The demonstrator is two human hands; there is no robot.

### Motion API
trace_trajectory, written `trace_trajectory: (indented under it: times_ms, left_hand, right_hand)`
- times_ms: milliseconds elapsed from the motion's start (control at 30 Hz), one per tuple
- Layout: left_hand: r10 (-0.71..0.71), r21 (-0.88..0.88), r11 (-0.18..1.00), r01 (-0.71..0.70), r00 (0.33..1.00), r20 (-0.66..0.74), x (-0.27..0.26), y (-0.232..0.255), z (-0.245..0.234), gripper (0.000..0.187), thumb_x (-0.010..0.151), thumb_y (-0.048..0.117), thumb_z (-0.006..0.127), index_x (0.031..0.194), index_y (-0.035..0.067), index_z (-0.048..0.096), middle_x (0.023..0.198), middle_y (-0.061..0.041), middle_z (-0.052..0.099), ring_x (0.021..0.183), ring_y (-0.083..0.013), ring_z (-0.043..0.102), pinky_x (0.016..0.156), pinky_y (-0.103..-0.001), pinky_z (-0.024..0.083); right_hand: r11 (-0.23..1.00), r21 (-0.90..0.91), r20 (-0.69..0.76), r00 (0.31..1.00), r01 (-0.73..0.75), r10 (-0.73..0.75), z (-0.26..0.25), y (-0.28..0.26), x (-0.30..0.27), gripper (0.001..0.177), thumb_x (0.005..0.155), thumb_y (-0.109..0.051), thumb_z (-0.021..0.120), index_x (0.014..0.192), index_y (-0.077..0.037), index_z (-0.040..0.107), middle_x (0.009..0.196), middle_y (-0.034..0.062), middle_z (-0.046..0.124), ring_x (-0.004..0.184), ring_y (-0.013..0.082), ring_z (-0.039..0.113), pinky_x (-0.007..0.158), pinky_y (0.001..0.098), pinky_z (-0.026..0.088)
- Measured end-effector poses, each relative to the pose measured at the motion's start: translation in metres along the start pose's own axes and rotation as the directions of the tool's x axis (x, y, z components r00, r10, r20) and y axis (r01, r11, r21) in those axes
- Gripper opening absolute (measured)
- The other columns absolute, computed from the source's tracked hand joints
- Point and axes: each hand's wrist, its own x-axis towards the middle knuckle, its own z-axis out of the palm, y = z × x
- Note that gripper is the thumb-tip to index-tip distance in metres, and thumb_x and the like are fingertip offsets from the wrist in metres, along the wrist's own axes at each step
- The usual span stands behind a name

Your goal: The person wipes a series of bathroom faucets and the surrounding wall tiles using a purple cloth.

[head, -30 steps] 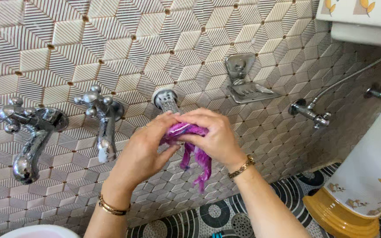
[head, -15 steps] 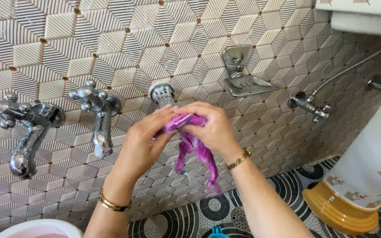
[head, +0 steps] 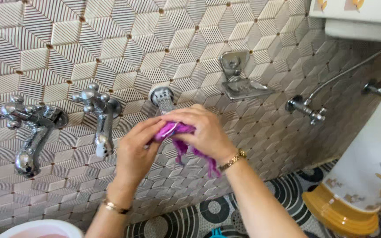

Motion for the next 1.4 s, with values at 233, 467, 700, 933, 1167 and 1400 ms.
trace_trajectory:
  times_ms: [233, 467, 700, 933, 1167, 1400]
  left_hand:
    - [0.03, 0.069, 0.997, -0.022, 0.992, -0.12, -0.004, -0.013, -0.001, 0.027, 0.082, 0.0, 0.078, 0.108, 0.006, 0.074, 0.108, -0.009, 0.075, 0.09, -0.0225, 0.074, 0.075, -0.03, 0.059]
    - [0.091, 0.06, 0.995, -0.081, 0.98, -0.176, -0.002, -0.005, 0.007, 0.022, 0.082, -0.003, 0.076, 0.103, 0.003, 0.073, 0.104, -0.011, 0.073, 0.088, -0.0242, 0.073, 0.073, -0.031, 0.058]
    - [0.054, 0.08, 0.996, -0.048, 0.995, -0.082, -0.005, -0.004, 0.0, 0.028, 0.078, -0.002, 0.076, 0.105, 0.003, 0.072, 0.103, -0.01, 0.073, 0.088, -0.0256, 0.073, 0.074, -0.032, 0.058]
    - [0.068, 0.091, 0.994, -0.056, 0.989, -0.132, -0.003, -0.002, 0.009, 0.027, 0.081, -0.001, 0.077, 0.107, 0.005, 0.073, 0.102, -0.01, 0.073, 0.084, -0.0233, 0.072, 0.07, -0.03, 0.057]
    - [0.031, 0.038, 0.999, -0.026, 0.992, -0.122, -0.007, -0.009, 0.009, 0.033, 0.077, -0.006, 0.072, 0.108, 0.004, 0.072, 0.101, -0.011, 0.071, 0.085, -0.0246, 0.071, 0.072, -0.032, 0.056]
    - [-0.039, 0.074, 0.996, 0.057, 0.975, -0.22, -0.018, -0.006, 0.022, 0.027, 0.08, -0.006, 0.075, 0.105, 0.003, 0.07, 0.097, -0.01, 0.071, 0.08, -0.0229, 0.068, 0.07, -0.032, 0.054]
  right_hand:
    - [0.984, -0.052, -0.135, 0.975, 0.169, -0.174, 0.027, 0.002, 0.001, 0.03, 0.084, -0.024, 0.087, 0.111, -0.019, 0.075, 0.116, -0.0034, 0.076, 0.107, 0.0139, 0.074, 0.095, 0.028, 0.06]
    - [0.997, -0.049, -0.036, 0.998, 0.055, -0.057, 0.0, -0.004, 0.003, 0.03, 0.082, -0.016, 0.083, 0.111, -0.015, 0.076, 0.113, 0.0019, 0.078, 0.105, 0.018, 0.073, 0.093, 0.0316, 0.058]
    - [0.981, 0.196, -0.035, 0.999, -0.002, 0.009, 0.019, 0.012, 0.002, 0.026, 0.087, -0.018, 0.081, 0.113, -0.019, 0.077, 0.116, 0.0011, 0.078, 0.107, 0.0153, 0.076, 0.095, 0.0286, 0.058]
    - [0.988, 0.135, -0.048, 0.996, 0.078, -0.072, 0.006, 0.012, 0.0, 0.032, 0.082, -0.015, 0.083, 0.114, -0.014, 0.076, 0.117, 0.0027, 0.077, 0.109, 0.018, 0.074, 0.099, 0.0317, 0.059]
    - [0.955, 0.294, -0.022, 0.998, -0.051, 0.06, 0.015, 0.004, 0.001, 0.029, 0.081, -0.017, 0.082, 0.11, -0.019, 0.077, 0.115, 0.0, 0.077, 0.108, 0.018, 0.075, 0.098, 0.0305, 0.059]
    - [0.999, -0.01, -0.131, 0.99, 0.051, -0.052, 0.02, -0.011, -0.012, 0.03, 0.086, -0.014, 0.081, 0.115, -0.019, 0.075, 0.115, -0.0015, 0.076, 0.108, 0.0156, 0.073, 0.094, 0.0294, 0.059]
